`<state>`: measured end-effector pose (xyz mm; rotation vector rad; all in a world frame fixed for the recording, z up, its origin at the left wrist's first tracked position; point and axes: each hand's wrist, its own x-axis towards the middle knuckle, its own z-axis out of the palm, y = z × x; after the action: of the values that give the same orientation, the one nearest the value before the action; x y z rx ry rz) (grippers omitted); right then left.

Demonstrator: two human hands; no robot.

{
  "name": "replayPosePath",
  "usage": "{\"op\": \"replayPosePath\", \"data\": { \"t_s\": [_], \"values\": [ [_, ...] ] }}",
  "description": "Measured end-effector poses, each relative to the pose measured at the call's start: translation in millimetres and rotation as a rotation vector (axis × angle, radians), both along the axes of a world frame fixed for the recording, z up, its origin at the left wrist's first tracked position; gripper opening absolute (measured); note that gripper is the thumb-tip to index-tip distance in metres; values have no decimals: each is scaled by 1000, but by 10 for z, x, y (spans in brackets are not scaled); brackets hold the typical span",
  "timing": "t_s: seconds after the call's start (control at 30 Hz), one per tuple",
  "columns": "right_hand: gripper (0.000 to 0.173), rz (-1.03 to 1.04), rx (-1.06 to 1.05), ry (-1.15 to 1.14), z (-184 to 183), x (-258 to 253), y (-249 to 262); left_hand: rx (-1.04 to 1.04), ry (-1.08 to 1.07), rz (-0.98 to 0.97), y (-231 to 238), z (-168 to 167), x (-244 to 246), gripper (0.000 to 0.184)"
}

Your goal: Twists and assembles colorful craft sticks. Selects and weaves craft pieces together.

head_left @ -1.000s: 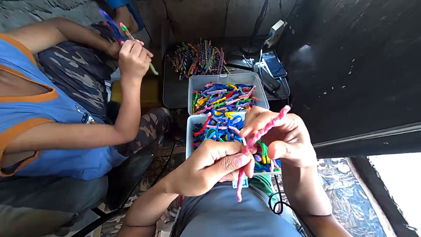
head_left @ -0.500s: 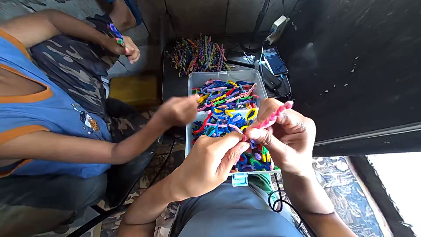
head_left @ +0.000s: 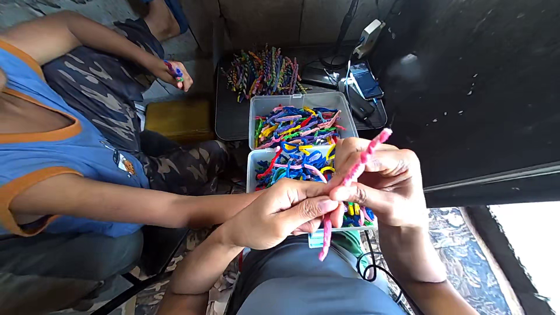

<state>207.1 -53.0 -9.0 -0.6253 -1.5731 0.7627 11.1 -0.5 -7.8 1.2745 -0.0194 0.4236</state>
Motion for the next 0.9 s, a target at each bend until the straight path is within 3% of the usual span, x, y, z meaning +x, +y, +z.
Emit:
{"op": "replayPosePath", "data": {
  "t_s": [0.1, 0.2, 0.27, 0.33, 0.43, 0.5, 0.6, 0.67, 0.73, 0.9],
  "values": [
    [20, -229, -1, -79, -21, -98, -97, 281, 59, 233, -27, -37, -15, 24],
    [18, -392, 20, -126, -64, -187, -113, 971, 185, 759, -155, -99, 46, 27],
    [17, -414, 2, -110, -76, -220, -102, 1220, 228, 961, -212, -167, 108, 26],
    [17, -337, -37, -66, -75, -207, -99, 1010, 174, 810, -192, -147, 57, 29],
    [16, -2, -110, 22, -60, -75, -73, 367, 52, 290, -85, -53, -43, 30],
    [20, 227, -86, 38, -57, 10, -11, 43, 26, 4, -28, -33, -59, 24],
    [11, 286, -16, 65, -59, 20, 34, -129, 9, -158, -13, -47, -29, 24],
    [14, 189, -5, 67, -70, -7, -1, -76, 1, -88, -44, -66, -18, 25],
    [17, 74, -26, 69, -88, -45, -51, 125, 7, 78, -81, -72, -20, 27],
    [20, -210, -16, 16, -119, -147, -94, 1062, 120, 782, -226, -178, 68, 30]
  ]
}}
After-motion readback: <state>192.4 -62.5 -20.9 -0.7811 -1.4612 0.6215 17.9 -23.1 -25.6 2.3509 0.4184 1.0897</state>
